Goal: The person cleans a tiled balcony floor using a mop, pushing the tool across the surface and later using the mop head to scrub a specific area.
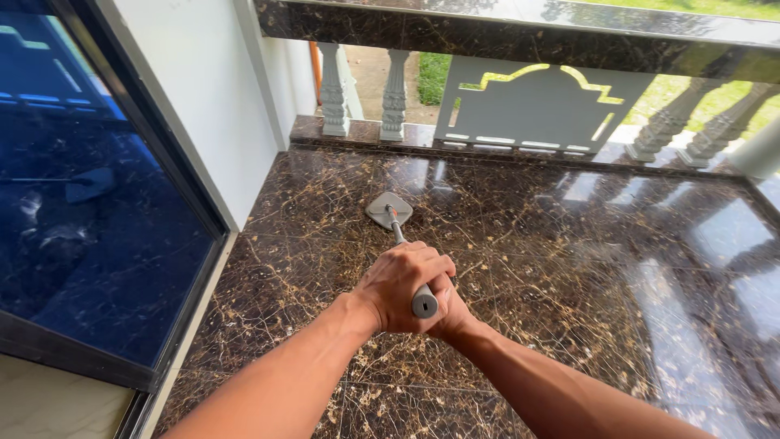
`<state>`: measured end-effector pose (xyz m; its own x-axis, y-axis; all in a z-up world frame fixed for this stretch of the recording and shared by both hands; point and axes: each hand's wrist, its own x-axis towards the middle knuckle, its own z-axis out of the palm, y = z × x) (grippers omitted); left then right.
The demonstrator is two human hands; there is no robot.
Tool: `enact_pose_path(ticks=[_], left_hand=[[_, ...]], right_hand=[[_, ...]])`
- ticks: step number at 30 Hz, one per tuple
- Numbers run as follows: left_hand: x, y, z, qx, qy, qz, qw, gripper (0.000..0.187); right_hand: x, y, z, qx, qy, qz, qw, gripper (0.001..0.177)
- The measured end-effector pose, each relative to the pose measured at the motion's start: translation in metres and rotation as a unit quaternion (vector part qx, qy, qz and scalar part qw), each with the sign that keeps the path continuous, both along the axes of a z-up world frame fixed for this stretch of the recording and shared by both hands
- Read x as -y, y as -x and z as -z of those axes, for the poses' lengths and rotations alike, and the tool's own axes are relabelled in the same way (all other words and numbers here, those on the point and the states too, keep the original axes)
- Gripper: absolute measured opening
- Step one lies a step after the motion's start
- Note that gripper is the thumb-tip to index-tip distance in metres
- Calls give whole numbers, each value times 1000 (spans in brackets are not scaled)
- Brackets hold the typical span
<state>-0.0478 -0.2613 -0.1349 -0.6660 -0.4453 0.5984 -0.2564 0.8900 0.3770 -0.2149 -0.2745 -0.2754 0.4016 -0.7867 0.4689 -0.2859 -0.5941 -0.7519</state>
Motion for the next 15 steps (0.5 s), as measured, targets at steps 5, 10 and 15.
enact_pose_path(ticks=[5,10,15], left_hand=[[-19,5,-8,21,-9,8,1000,13],[-47,-7,-28,16,-29,30,999,7],[-93,-37,-65,33,-46,65,996,10]], right_hand=[[-37,-6,-45,91,-39,-5,995,21],[-82,-30,-92,42,37,23,998,25],[-133,-61,-118,85,-30,32,995,25]])
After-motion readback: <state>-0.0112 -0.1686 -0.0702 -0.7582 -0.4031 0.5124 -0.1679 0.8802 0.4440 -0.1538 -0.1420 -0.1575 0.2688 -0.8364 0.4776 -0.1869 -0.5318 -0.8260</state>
